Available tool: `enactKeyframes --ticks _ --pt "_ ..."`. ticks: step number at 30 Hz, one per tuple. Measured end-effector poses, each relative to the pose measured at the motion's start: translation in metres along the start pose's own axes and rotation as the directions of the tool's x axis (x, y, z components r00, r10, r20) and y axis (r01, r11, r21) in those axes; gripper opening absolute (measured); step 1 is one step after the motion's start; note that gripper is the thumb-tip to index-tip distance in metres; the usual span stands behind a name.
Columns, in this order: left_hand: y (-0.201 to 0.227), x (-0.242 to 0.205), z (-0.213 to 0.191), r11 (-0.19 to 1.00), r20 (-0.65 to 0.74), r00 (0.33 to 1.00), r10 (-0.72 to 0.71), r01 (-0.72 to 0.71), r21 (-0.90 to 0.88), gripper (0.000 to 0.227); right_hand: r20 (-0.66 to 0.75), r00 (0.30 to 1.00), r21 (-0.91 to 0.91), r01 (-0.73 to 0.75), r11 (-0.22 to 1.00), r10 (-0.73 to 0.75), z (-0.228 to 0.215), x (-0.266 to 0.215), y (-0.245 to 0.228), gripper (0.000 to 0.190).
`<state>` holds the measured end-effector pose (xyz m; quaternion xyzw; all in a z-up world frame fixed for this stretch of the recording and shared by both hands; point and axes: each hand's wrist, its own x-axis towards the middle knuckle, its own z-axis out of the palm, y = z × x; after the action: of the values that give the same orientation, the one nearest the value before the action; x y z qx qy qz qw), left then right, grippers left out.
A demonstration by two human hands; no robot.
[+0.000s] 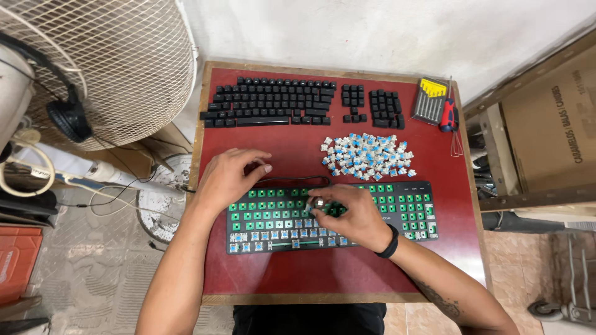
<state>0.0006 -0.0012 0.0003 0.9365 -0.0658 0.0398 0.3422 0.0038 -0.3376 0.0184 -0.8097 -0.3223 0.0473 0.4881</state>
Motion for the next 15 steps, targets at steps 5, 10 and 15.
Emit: enactKeyframes --ticks 5,10,15 --pt "-0.011 0.002 0.006 0.999 0.026 0.999 -0.032 0.032 0.01 0.029 -0.128 0.992 -0.031 -0.012 0.999 0.008 -0.051 0.002 0.018 0.04" --pt "-0.013 0.0 0.009 0.999 0.018 0.999 -0.033 0.033 0.011 0.029 -0.289 0.956 -0.143 -0.091 0.986 0.047 -0.086 -0.001 0.063 0.046" --pt "-0.011 0.0 0.01 0.999 0.001 0.999 -0.036 0.036 0.014 0.03 -0.316 0.949 -0.275 -0.102 0.956 0.011 -0.094 0.002 0.085 0.042"
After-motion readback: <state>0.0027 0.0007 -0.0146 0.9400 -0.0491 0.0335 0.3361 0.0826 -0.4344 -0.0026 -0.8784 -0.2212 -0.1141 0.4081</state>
